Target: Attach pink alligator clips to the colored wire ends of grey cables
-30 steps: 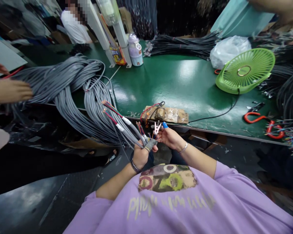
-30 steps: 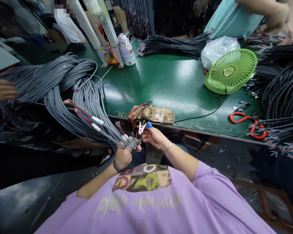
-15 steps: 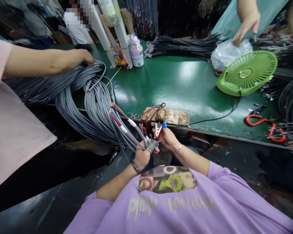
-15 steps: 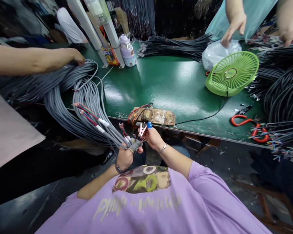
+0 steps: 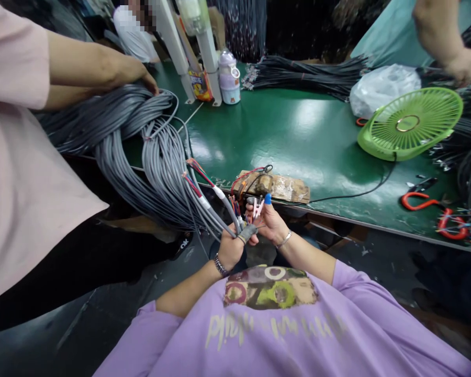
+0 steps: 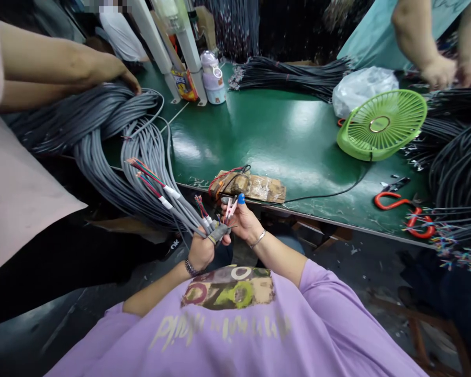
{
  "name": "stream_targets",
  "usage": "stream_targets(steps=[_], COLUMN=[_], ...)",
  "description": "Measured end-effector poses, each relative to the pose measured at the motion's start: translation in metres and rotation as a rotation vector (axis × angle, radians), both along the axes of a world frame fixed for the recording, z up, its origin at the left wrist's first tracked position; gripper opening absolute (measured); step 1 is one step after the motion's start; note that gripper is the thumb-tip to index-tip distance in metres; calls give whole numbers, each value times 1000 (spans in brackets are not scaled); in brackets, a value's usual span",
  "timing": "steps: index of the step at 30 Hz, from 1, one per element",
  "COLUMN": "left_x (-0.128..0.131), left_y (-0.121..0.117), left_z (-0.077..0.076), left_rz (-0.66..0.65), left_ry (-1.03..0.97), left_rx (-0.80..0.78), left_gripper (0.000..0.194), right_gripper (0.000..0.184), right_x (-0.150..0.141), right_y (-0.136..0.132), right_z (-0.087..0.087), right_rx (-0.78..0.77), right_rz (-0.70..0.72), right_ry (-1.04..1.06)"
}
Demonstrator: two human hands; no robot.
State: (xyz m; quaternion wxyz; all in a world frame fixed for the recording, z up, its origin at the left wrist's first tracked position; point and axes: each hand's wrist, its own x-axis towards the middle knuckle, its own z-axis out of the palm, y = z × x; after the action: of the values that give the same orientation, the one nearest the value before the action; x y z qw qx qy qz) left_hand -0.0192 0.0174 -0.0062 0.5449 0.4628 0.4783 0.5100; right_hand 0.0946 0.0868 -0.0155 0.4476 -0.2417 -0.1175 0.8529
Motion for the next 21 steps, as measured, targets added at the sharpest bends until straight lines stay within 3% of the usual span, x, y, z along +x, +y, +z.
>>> stream_targets(steps=[12,18,21], left_x=[-3,-5,-9], left_y=[1,-2,-6], left_z=[-1,-2,-4], left_rz=[-18,-14,-25], left_ry=[32,38,62], left_rx=[-9,21,38], left_gripper=[29,28,29], right_gripper=[47,57,58], right_x=[-4,4,17], right_y=[2,-4,-9], right_z=[-3,-8,-11], right_rx=[15,55,128], right_rz=[-64,12,121], right_ry=[20,0,-76])
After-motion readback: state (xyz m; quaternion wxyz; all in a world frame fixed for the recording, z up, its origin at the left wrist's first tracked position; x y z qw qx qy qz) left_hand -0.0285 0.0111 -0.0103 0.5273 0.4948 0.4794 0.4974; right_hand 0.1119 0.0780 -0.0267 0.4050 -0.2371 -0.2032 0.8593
